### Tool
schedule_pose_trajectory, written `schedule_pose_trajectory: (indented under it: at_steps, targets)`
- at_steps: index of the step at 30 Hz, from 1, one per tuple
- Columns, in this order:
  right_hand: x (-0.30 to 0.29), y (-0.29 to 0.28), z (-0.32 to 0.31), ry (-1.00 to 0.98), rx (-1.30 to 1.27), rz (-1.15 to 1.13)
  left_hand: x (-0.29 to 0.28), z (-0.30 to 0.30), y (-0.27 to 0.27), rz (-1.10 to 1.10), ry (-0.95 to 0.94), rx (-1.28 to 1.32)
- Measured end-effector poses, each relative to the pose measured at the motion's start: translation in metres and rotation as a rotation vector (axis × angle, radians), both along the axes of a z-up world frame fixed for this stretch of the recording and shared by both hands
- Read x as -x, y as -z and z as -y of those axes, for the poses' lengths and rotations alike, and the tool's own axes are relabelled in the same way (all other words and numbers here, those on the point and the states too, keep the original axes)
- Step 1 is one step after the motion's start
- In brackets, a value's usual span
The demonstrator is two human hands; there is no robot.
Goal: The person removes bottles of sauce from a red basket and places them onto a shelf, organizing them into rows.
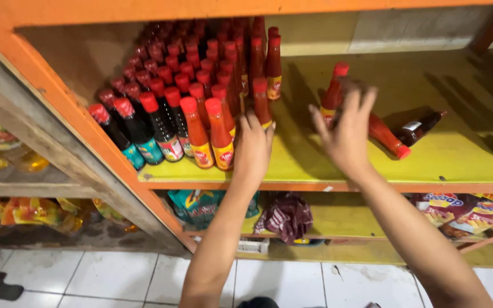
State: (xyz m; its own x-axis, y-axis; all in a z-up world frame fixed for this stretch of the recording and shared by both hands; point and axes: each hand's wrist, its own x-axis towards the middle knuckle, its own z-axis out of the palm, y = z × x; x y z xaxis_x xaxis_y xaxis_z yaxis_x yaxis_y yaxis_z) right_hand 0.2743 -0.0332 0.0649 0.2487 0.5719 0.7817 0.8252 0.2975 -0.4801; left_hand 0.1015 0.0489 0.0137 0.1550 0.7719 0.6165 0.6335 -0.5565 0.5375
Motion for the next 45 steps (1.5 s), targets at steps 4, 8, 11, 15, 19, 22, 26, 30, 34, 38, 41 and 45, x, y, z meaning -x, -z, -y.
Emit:
schedule_pose_trajectory:
  at_steps: [4,8,11,15,19,22,26,30,34,38,41,45]
  targets:
    - [0.014,0.027,-0.080,-0.242,0.095,0.019,0.005,0.005,0.004,0.027,0.013,-0.057]
    - [0.006,0.056,-0.188,-0.165,0.117,-0.044,0.002,0.010,0.005,-0.029,-0.029,-0.036]
    - [-0.004,0.071,-0.226,-0.159,0.357,-0.189,0.004,0.014,0.008,-0.065,-0.053,-0.085]
    - [-0.006,0.067,-0.221,-0.064,0.432,-0.144,0.004,0.016,0.010,-0.103,-0.129,-0.220]
    - [-0.005,0.055,-0.195,-0.239,0.626,-0.206,0.005,0.021,0.007,-0.120,-0.157,-0.150]
    - [0.000,0.069,-0.214,-0.211,0.344,0.148,0.003,0.023,0.005,-0.126,-0.191,-0.207]
    - [0.004,0.084,-0.242,-0.305,0.303,0.046,0.004,0.022,0.003,-0.133,-0.188,-0.164]
    - [0.004,0.074,-0.215,-0.375,0.391,-0.053,0.001,0.021,0.006,-0.191,-0.243,-0.222]
    - [-0.007,0.073,-0.211,-0.285,0.427,-0.177,0.000,0.019,0.008,-0.182,-0.242,-0.227]
    - [-0.029,0.089,-0.246,-0.216,0.064,0.046,-0.002,0.019,0.010,-0.134,-0.219,-0.168]
    - [-0.033,0.095,-0.280,-0.290,0.154,-0.157,0.000,0.019,0.008,-0.129,-0.210,-0.186]
    - [-0.039,0.111,-0.310,-0.120,0.138,-0.019,0.001,0.020,0.006,-0.115,-0.173,-0.153]
